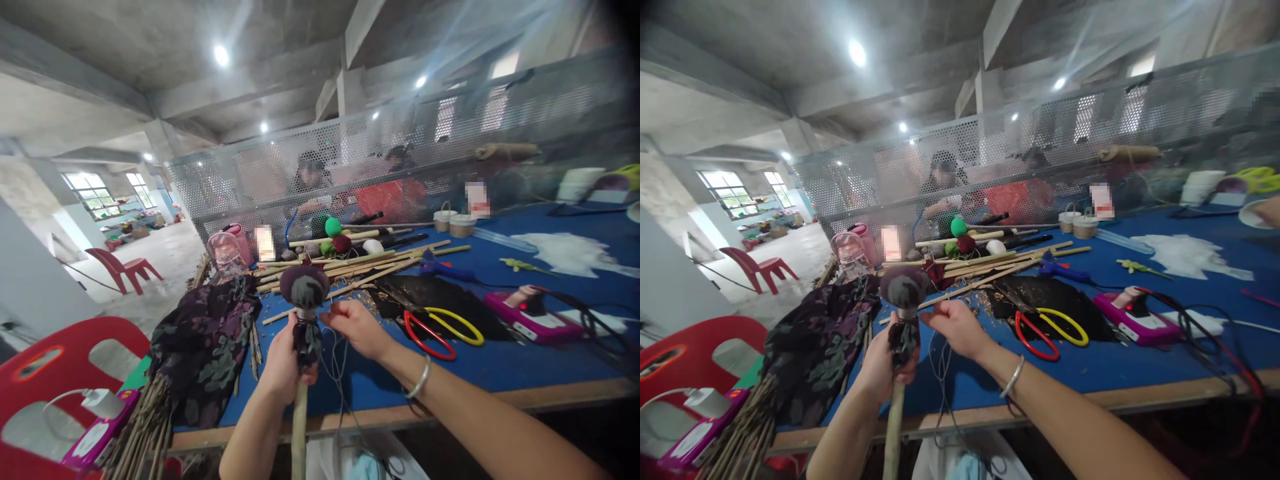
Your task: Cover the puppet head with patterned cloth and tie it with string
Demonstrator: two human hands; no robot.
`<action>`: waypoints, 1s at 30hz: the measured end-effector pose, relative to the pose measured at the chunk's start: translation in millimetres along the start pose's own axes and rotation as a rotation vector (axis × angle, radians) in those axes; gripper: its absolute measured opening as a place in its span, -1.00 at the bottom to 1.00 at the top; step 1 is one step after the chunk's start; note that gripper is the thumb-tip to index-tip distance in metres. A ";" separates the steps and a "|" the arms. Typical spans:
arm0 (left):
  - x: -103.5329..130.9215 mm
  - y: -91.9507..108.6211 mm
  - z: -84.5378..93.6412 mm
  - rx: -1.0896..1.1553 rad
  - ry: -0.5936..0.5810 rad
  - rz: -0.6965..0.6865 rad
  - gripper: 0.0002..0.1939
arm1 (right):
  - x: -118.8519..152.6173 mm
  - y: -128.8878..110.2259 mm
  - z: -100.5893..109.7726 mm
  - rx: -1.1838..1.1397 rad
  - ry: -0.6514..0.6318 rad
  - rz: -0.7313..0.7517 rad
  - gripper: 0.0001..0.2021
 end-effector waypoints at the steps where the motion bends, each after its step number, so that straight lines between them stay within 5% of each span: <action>1: 0.3 -2.4 -4.5 0.055 -0.062 0.059 -0.44 | -3.4 -3.3 -1.2 0.016 -0.027 0.037 -0.60; 5: -0.2 -7.5 -18.4 0.160 -0.255 0.228 -0.41 | -14.8 -13.5 1.9 0.135 -0.087 0.174 -0.60; 10: -6.2 -6.4 -10.6 0.064 -0.131 0.088 -0.38 | -16.0 -21.1 14.9 0.316 -0.045 0.263 -0.57; 14: -6.6 1.3 -19.9 0.083 -0.204 0.044 -0.57 | -21.9 -21.3 11.3 0.106 -0.211 0.171 -0.70; 18: -20.2 11.2 -47.5 0.206 -0.544 0.246 -0.73 | -40.7 -16.7 13.7 -0.148 -0.303 0.038 -0.72; 22: -47.9 7.6 -56.8 0.228 -0.763 0.432 -0.79 | -57.1 9.6 20.3 -0.472 -0.133 -0.127 -0.63; 27: -73.5 -5.8 -37.9 0.228 -0.694 0.456 -0.72 | -60.9 46.5 19.6 -0.562 0.091 -0.255 -0.49; 30: -86.7 20.0 -18.9 0.268 -0.456 0.213 -0.61 | -61.8 50.5 23.1 -0.487 0.157 -0.252 -0.51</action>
Point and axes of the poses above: each hand's wrist, its own x-axis away from the middle knuckle, its own z-axis out of the back of the hand, y = z × x, the point moved 7 cm from there along -x, towards the middle knuckle, and after that the axes turned 3 degrees about y, right-handed, at the moved point
